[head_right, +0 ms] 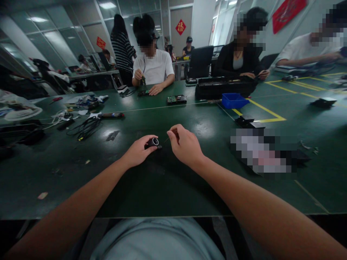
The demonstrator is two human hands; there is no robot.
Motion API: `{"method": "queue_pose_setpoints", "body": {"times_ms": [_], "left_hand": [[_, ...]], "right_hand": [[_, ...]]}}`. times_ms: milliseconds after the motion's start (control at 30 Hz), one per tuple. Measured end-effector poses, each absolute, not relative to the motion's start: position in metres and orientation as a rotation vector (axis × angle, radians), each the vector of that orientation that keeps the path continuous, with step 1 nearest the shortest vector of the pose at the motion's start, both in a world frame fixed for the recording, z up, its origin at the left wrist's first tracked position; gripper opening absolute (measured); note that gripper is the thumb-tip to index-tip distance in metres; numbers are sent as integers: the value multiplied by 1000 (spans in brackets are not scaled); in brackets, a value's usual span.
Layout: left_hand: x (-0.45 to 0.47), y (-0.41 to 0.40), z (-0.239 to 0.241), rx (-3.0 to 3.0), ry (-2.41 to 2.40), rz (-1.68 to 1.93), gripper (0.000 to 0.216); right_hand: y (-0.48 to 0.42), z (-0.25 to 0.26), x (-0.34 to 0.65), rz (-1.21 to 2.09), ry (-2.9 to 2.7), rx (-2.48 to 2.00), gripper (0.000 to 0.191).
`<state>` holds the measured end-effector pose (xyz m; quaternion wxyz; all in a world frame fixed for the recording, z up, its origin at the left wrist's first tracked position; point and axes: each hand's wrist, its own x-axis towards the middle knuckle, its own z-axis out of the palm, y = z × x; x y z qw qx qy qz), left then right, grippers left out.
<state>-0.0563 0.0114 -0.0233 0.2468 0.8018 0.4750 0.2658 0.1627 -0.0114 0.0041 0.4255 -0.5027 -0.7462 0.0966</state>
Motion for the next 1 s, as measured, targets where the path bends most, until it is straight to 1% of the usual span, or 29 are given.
{"method": "queue_pose_setpoints", "body": {"times_ms": [333, 600, 833, 1000], "left_hand": [[-57, 4, -12, 2063, 1390, 809, 40], [-52, 4, -10, 2352, 1346, 527, 28], [-50, 4, -17, 2520, 1545, 326, 36], [-44, 4, -19, 2551, 1607, 246, 34]], "right_hand": [[-12, 3, 164, 268, -1924, -1306, 26], [-13, 6, 162, 213, -1951, -1332, 26], [-11, 2, 161, 226, -1978, -1338, 27], [-11, 2, 160, 244, -1985, -1343, 28]]}}
